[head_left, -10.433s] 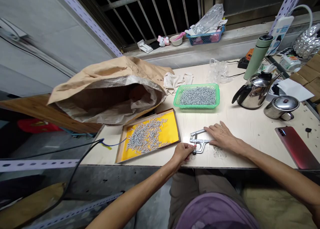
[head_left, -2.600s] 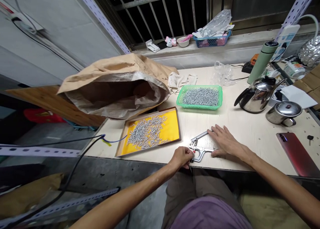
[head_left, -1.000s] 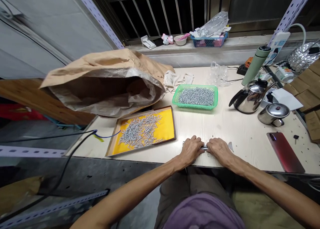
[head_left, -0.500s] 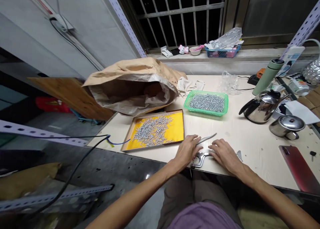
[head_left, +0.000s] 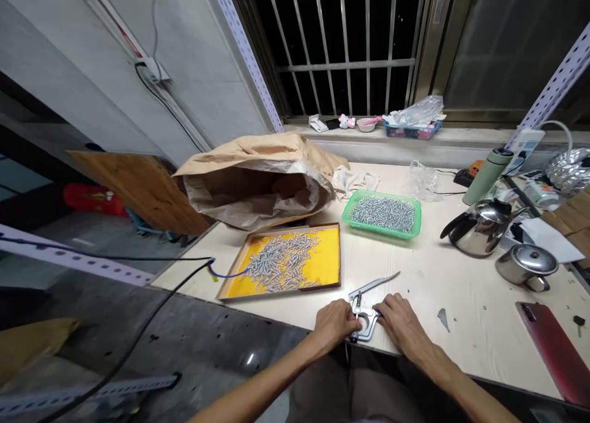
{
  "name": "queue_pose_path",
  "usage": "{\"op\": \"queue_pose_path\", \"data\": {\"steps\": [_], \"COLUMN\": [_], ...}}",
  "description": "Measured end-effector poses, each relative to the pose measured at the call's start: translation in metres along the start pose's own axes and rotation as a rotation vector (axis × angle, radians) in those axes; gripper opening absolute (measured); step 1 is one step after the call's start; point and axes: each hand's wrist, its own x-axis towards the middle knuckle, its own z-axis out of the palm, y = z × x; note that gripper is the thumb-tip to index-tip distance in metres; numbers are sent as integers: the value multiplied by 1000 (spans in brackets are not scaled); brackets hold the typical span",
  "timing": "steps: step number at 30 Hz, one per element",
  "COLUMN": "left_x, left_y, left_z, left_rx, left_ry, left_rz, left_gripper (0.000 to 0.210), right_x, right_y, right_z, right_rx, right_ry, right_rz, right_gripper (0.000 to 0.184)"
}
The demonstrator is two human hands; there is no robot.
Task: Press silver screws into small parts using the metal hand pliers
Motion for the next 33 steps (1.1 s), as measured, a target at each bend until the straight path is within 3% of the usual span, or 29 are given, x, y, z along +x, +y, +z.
{"op": "queue_pose_path", "data": {"steps": [5,9,11,14,18,20,22,25,29,33], "left_x": [2,1,4,11,21,29,40,57,76,91], "left_y": [-10,-24,-24,-5,32,38,29,-7,-60,-90], "left_z": [-3,-5,-15,-51,-123,-152,-168,-165,-135,-112], "left_rx": [6,-1,-47,-193,-354,-346,-284,-136,33,140], "left_ry": [-11,72,136,328,696,831,910,857,625,519], "left_rz": [78,133,181,283,502,564,525,328,118,192], "left_gripper": [15,16,17,21,23,26,23,20,21,20], "right_x": [-3,-8,-10,-11,-11,-11,-12,-16,-21,-22], "right_y": [3,6,8,9,8,7,7,5,4,4], "right_z": [6,4,5,11,21,25,29,34,37,36], "right_rx": [22,41,30,-22,-34,-11,13,21,2,-21], "right_ry": [87,158,187,240,293,314,352,379,345,337], "right_rz": [2,7,15,31,33,30,25,12,-10,-25], "right_gripper": [17,18,18,18,16,17,21,25,27,27]}}
